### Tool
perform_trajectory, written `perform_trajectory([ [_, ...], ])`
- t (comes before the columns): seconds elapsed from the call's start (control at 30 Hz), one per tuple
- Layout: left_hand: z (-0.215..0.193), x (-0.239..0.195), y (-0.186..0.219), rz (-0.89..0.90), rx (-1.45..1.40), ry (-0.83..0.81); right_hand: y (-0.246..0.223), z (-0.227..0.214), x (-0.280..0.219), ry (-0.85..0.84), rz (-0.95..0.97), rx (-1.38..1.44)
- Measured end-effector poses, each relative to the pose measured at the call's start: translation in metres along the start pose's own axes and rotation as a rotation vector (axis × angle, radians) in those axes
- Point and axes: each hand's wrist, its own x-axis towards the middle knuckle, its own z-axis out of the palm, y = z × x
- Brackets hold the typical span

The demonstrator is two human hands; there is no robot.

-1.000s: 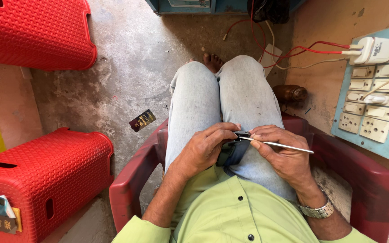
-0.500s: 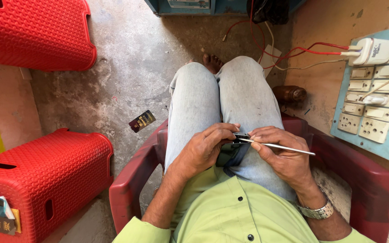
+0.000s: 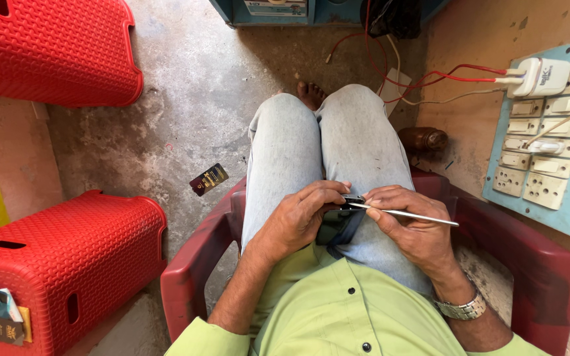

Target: The person repairs a mobile phone by hand and using a small screwdriver. They remove the back cover, manipulate internal components like the battery, and reassemble the device while sitting at a cluttered workspace.

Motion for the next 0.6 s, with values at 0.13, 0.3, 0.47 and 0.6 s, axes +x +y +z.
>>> perform_trajectory([
  [0.13, -0.0008, -0.0007, -0.0007, -0.011, -0.005, -0.005, 0.0, -0.0006, -0.0004, -0.004, 0.004, -0.037],
  [0.3, -0.0002, -0.001, -0.0022, -0.011, 0.008, -0.005, -0.0006, 0.0004, 0.0002, 0.004, 0.019, -0.037],
  [0.47, 0.0009, -0.0019, -0.0028, -0.01, 0.028, -0.006, 0.0006, 0.0013, 0.0, 0.017, 0.03, -0.01],
  [0.6, 0.0015, -0.0009, -0.002, -0.017, 0.04, -0.003, 0.0038, 0.001, -0.0002, 0.016, 0.04, -0.001],
])
